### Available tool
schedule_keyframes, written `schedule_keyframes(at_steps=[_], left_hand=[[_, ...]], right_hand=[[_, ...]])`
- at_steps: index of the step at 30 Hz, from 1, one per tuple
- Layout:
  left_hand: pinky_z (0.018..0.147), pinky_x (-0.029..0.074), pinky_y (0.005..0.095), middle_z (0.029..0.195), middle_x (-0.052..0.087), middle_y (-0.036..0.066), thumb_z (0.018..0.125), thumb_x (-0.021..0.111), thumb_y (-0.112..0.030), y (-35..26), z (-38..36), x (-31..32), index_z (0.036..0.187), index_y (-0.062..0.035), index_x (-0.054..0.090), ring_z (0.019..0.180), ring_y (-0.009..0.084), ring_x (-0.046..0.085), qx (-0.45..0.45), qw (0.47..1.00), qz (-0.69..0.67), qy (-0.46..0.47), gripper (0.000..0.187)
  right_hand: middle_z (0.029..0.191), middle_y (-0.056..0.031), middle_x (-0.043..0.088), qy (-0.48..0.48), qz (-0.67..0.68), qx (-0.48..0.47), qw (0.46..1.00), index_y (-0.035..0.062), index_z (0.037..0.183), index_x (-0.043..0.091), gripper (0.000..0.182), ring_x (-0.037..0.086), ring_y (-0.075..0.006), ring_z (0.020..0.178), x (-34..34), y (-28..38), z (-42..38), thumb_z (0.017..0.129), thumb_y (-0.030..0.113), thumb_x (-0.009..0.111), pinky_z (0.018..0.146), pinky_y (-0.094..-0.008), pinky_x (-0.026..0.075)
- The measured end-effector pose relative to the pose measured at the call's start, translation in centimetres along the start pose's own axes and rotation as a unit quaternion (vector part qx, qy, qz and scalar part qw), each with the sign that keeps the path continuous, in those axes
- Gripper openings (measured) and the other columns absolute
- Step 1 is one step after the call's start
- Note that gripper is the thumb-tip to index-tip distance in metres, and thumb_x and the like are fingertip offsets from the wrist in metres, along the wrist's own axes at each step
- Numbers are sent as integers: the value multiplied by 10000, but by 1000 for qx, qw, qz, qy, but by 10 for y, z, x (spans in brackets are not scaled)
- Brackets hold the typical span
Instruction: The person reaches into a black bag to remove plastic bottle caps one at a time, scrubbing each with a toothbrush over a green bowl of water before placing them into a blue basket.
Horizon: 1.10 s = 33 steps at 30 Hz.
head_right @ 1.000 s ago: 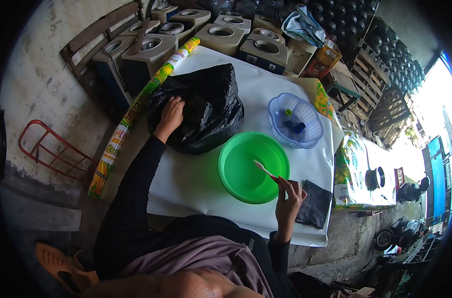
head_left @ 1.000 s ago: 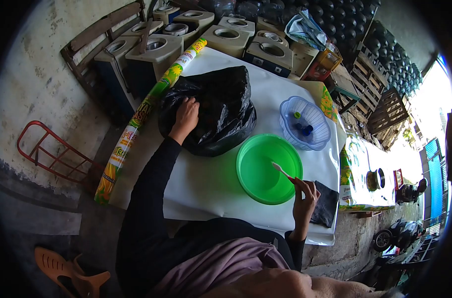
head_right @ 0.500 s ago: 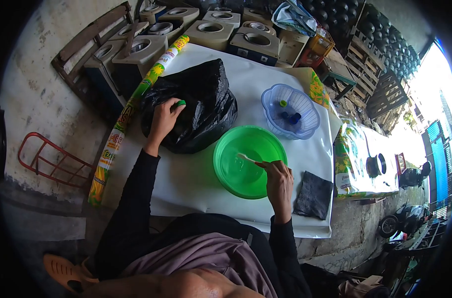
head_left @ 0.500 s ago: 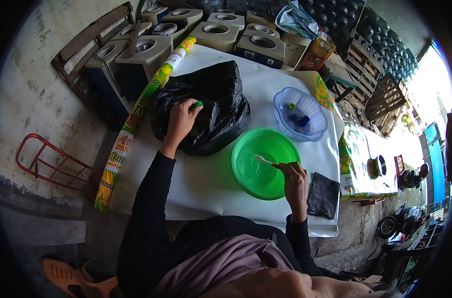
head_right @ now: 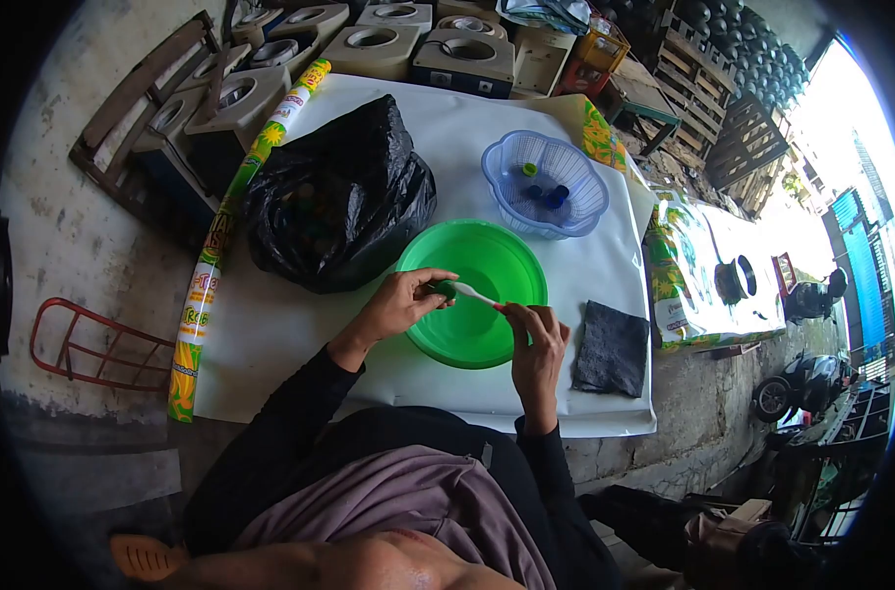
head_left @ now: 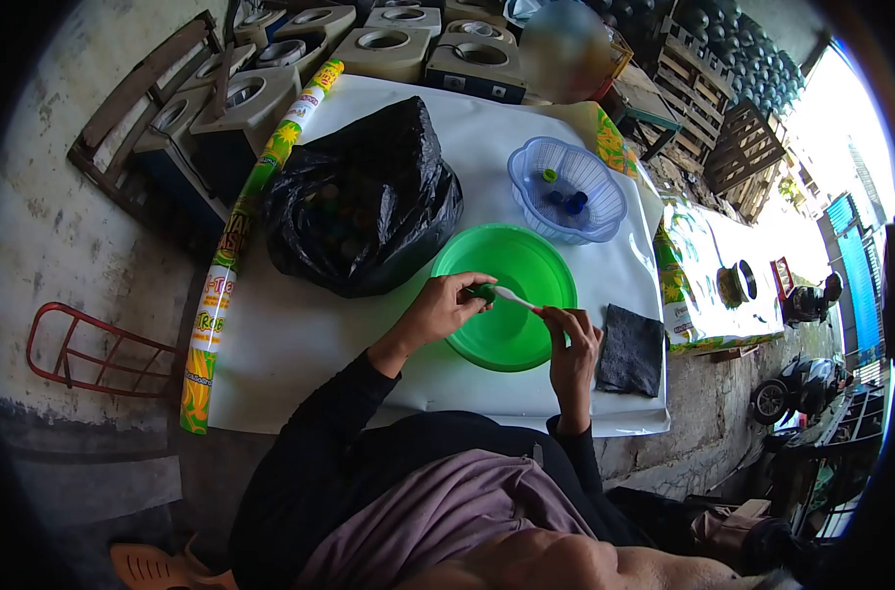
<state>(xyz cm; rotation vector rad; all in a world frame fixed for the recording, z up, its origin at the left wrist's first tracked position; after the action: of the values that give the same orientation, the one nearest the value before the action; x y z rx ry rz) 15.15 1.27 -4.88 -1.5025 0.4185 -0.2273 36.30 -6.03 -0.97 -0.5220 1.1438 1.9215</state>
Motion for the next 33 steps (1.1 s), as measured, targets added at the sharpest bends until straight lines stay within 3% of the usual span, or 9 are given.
schedule_keyframes(at_steps=[2, 6, 10, 13, 17, 21, 25, 33], left_hand=[[856, 567, 255, 970, 753, 66, 957, 691, -2, -3, -1, 0, 1271, 19, 674, 931, 95, 715, 6, 999, 40, -1, 315], [830, 581, 280, 967, 754, 60, 923, 764, -40, -6, -6, 0, 1202, 4, 696, 924, 123, 733, 56, 994, 87, -34, 291], [811, 587, 303, 979, 757, 111, 906, 769, -23, -4, -6, 3, 1164, 15, 703, 906, 167, 746, 100, 989, 82, -76, 269], [806, 588, 319, 1003, 750, 136, 897, 776, -27, -7, -7, 5, 1149, 13, 710, 901, 201, 747, 101, 984, 131, -64, 264], [738, 562, 351, 974, 721, 141, 876, 782, -47, -10, -8, 7, 1113, 1, 724, 813, 257, 716, 114, 972, 180, -95, 248], [709, 549, 369, 931, 693, 139, 867, 778, -41, -7, -9, 9, 1094, 4, 735, 760, 282, 691, 147, 969, 171, -96, 235], [718, 551, 380, 936, 689, 145, 871, 773, -39, -11, -12, 7, 1086, 17, 738, 769, 283, 693, 153, 967, 167, -117, 224], [756, 569, 381, 1017, 692, 139, 869, 778, -37, -12, -16, 13, 1078, 37, 733, 850, 287, 713, 94, 960, 232, -127, 226]], right_hand=[[976, -11, 712, -25, -17, 24, 999, 158, 1070, 778, 139, 661, -187, 948, -5, -8, -1, 948, 174, 714, 902, -357, 375], [960, -14, 711, 4, 10, -21, 1000, 166, 1067, 781, 141, 658, -187, 943, 4, 3, -4, 943, 162, 714, 906, -352, 365], [944, -25, 703, -40, -1, 5, 999, 166, 1065, 783, 138, 653, -184, 937, -5, -5, 1, 944, 169, 716, 903, -348, 355], [949, -12, 707, 16, 29, -41, 999, 167, 1067, 789, 143, 649, -175, 921, 7, 3, 1, 943, 178, 718, 895, -351, 353], [980, -21, 719, -25, -1, 4, 1000, 137, 1071, 791, 149, 664, -176, 955, -7, -9, 7, 952, 175, 710, 927, -343, 363], [984, -20, 723, 28, 10, -16, 999, 141, 1078, 793, 154, 662, -171, 955, 4, -3, 4, 951, 178, 714, 930, -344, 369], [945, 2, 705, -6, 28, -12, 1000, 160, 1078, 791, 147, 642, -157, 936, -2, -9, 7, 960, 189, 708, 906, -340, 341], [971, -4, 726, 37, 40, -58, 997, 155, 1072, 796, 149, 656, -166, 948, 7, -13, 18, 947, 183, 721, 932, -348, 365]])
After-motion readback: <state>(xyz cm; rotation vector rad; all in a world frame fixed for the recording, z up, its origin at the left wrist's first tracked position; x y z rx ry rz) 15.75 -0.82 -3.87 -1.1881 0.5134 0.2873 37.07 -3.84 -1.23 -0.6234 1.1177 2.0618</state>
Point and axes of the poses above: each hand's wrist, its own z-axis towards the middle knuckle, its own x-axis out of the palm, y = z × x, the point moved 7 cm from there along z, towards the middle knuckle
